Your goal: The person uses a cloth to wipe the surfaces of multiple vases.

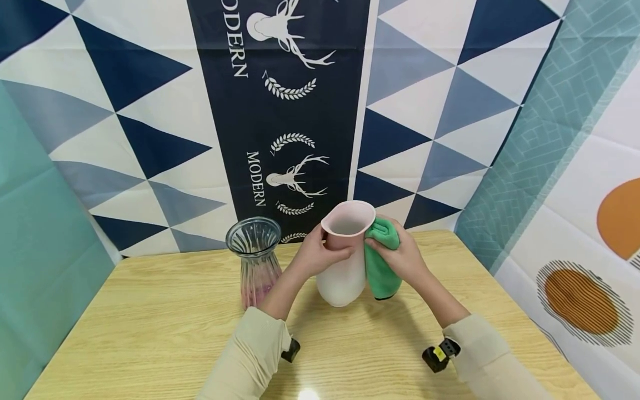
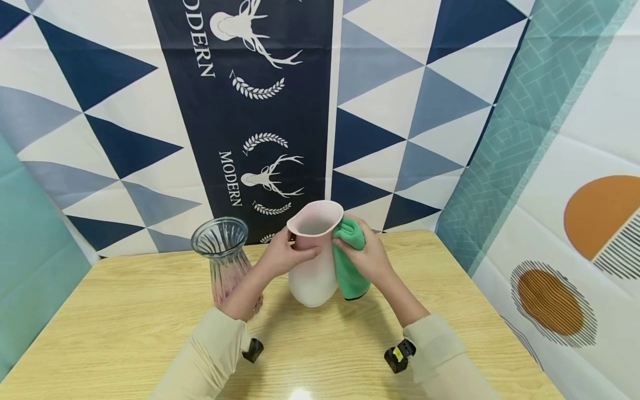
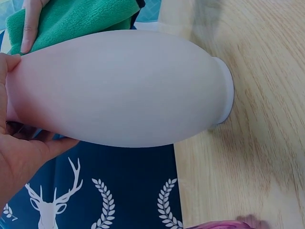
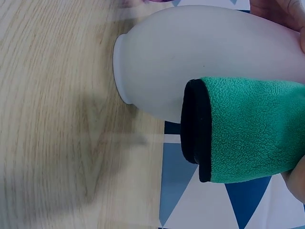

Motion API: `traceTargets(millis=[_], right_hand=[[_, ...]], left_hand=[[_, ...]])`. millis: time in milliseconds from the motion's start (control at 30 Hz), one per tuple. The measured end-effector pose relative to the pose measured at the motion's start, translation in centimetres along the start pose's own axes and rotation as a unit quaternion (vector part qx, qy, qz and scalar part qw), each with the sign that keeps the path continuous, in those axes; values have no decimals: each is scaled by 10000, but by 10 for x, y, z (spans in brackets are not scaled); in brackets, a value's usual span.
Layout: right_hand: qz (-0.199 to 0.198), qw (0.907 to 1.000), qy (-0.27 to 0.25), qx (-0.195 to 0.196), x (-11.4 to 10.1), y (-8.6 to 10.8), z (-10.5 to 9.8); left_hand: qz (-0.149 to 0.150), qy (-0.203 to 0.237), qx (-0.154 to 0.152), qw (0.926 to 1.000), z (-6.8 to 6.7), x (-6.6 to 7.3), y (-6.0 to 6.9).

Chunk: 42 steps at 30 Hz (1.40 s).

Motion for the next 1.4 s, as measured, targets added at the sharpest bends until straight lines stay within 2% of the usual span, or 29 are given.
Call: traceTargets(millis=[333, 367, 567, 600, 733, 833, 1000, 1167, 1400], right_hand=[[-40, 9995, 101, -307, 5, 5, 2], [-29, 9994, 85, -327, 6, 6, 2], [15, 9989, 204, -413, 26, 10, 6], [20, 9988, 226, -430, 27, 11, 7], [34, 9987, 183, -473, 22, 16, 8], [-32, 9987, 123, -499, 33, 18, 10], [-71, 9981, 238, -567, 59, 21, 14], [29, 9973, 336, -649, 70, 26, 16], [217, 9964, 300, -762, 84, 33, 21]], left_hand=[[79, 67, -61, 9999, 2, 4, 0], [96, 94, -90, 9999, 2, 9, 3], [219, 167, -79, 9996, 4, 7, 3], [226, 151, -40, 9996, 4, 2, 0], [152, 60, 16, 9999, 4, 2, 2], [89, 55, 10, 9999, 4, 1, 3], [146, 47, 7, 9999, 4, 1, 3], [254, 19, -4, 9997, 3, 2, 3], [-140, -157, 315, 9993, 1, -1, 7]])
Point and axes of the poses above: each hand's wrist, its own y-axis away from the middle knuckle, its own z-axis out of the palm, x = y × z, the point moved 7 cm from there along -y, towards the middle knuckle, and after that the axes turned 10 degrees about -z, right-handed, at the moved point
